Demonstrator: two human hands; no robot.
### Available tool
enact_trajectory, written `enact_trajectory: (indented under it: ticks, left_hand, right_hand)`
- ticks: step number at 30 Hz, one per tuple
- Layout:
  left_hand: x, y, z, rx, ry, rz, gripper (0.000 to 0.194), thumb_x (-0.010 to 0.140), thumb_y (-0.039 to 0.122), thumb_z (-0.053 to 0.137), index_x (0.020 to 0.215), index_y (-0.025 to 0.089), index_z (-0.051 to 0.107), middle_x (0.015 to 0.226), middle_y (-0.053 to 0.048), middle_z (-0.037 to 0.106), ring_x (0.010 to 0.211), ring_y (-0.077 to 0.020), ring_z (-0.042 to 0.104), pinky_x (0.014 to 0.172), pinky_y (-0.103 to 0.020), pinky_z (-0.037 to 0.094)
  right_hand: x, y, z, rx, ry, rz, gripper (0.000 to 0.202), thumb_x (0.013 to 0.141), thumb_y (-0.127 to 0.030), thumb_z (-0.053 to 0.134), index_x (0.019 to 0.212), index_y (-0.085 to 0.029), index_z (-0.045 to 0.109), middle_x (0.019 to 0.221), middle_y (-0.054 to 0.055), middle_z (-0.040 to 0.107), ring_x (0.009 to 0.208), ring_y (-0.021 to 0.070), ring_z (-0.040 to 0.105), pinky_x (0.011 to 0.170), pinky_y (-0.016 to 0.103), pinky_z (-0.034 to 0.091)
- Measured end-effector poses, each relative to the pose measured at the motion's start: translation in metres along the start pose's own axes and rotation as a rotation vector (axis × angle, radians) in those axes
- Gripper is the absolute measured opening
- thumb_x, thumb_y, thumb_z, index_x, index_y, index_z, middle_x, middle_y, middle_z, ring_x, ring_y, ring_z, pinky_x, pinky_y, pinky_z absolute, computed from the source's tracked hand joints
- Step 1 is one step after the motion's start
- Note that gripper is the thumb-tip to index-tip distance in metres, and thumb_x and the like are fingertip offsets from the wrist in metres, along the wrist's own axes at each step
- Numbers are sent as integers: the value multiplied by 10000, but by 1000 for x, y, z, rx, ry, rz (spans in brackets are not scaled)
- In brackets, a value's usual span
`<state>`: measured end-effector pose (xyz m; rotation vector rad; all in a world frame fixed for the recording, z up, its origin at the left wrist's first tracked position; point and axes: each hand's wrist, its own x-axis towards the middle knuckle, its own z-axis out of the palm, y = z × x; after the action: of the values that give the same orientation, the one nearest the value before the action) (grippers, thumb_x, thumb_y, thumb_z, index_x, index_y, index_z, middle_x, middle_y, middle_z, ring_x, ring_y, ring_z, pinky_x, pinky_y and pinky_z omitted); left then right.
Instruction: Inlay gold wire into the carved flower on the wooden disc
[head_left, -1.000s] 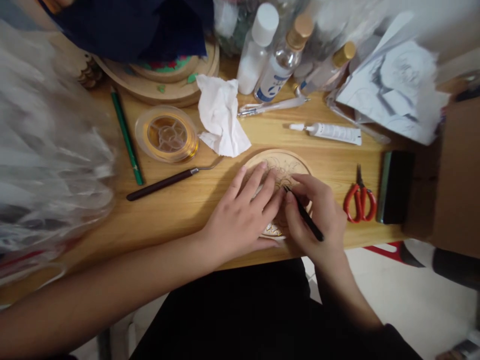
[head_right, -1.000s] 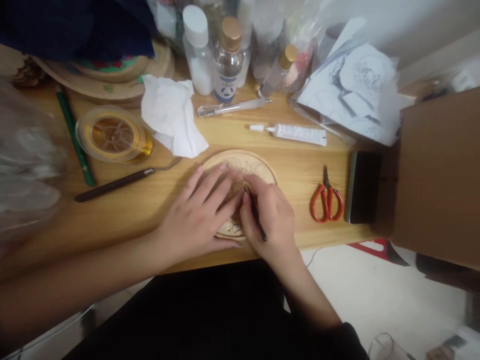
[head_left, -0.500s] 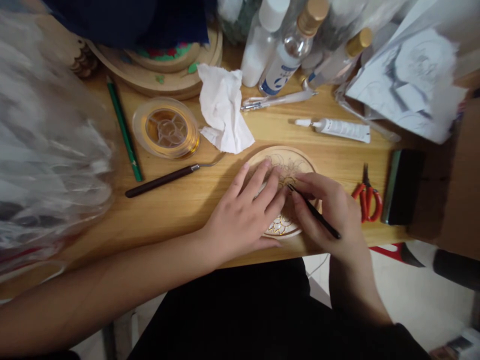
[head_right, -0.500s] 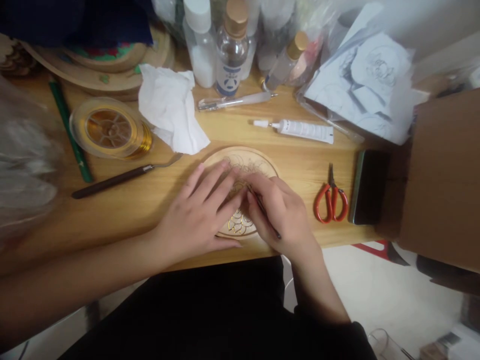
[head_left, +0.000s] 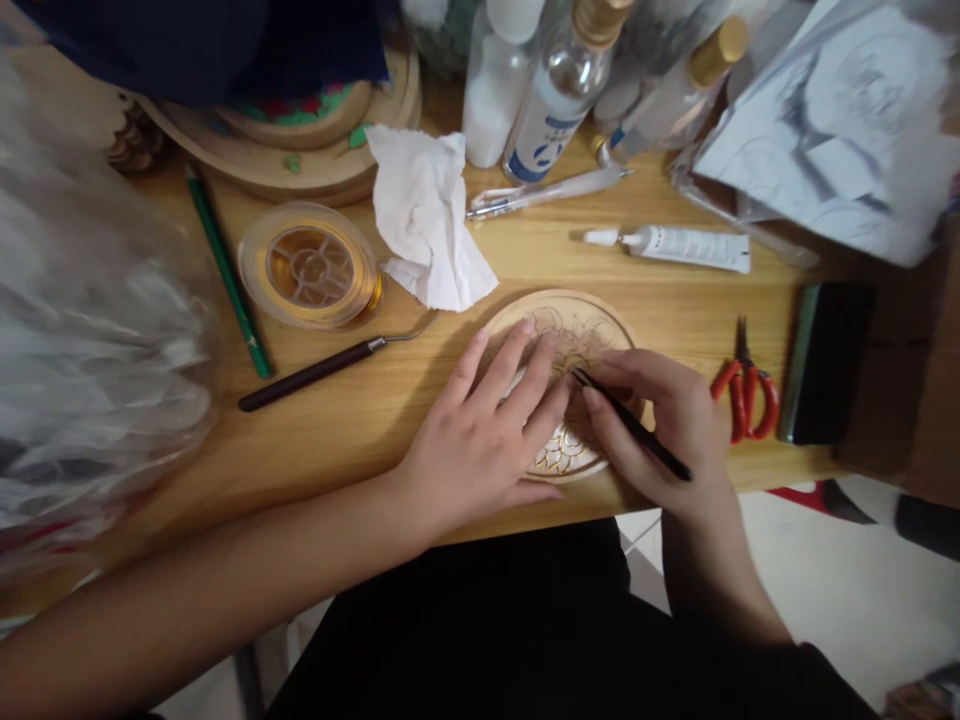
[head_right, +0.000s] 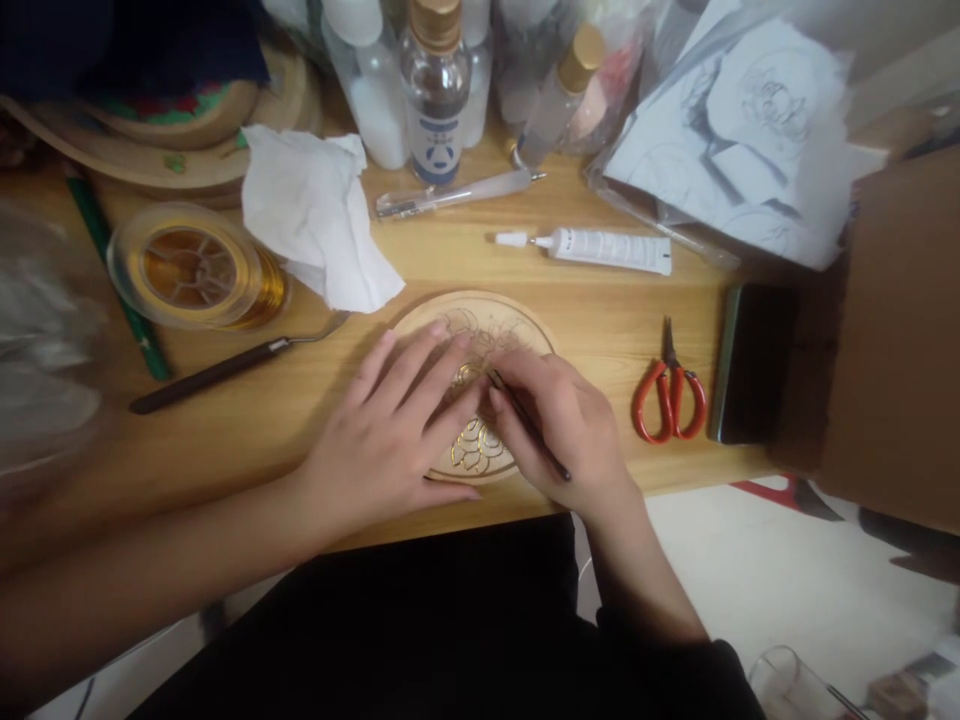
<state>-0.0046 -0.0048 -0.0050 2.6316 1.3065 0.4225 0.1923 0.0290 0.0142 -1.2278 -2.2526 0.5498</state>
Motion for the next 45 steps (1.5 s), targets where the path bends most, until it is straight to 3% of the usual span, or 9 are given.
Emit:
enact_trajectory:
  ticks: [4,9,21,29,36,45]
  left_hand:
    - [0,0,0,4,17,-3,951,700,761,696,1355,83,569,1493,-232,488,1398,-439,423,1153,-591,320]
    - [2,0,-1,10,10,-3,962,700,766,692,1365,83,559,1497,-230,486,1388,-438,436,1138,-592,333]
    - [1,-1,-2,30,12,10,895,770,778,605,1345,93,569,1484,-244,494,1388,-437,441,1126,-598,332]
    - [1,-1,-2,48,1,13,925,748,793,613,1358,100,559,1489,-240,490,1393,-433,432,1138,-590,304]
    - [2,-1,-3,58,3,15,941,730,804,623,1353,101,569,1475,-233,508,1371,-438,456,1130,-583,315]
    - [3,-1,-4,31,-9,10,918,733,772,652,1363,110,570,1476,-242,502,1378,-445,445,1136,-593,300]
  right_hand:
    - [-5,-4,6,-9,92,46,409,847,-144,676,1221,-269,565,1008,26,715,871,184,720,737,307,611]
    - [-4,-9,7,-18,88,100,430,870,-145,642,1258,-289,526,977,13,727,806,180,724,701,313,604]
    - [2,-5,4,-32,45,-35,427,885,-115,598,1266,-276,493,924,6,720,758,168,690,662,296,579]
    - [7,-4,1,-1,14,-105,379,894,-106,570,1234,-269,527,1040,33,748,814,178,701,666,304,573]
    - [-4,-1,-3,30,168,50,343,860,-164,677,1182,-227,577,901,8,729,774,144,702,676,249,574]
    - [15,22,-32,254,-136,-46,143,892,-218,681,1033,-230,699,961,29,764,877,170,734,752,276,589]
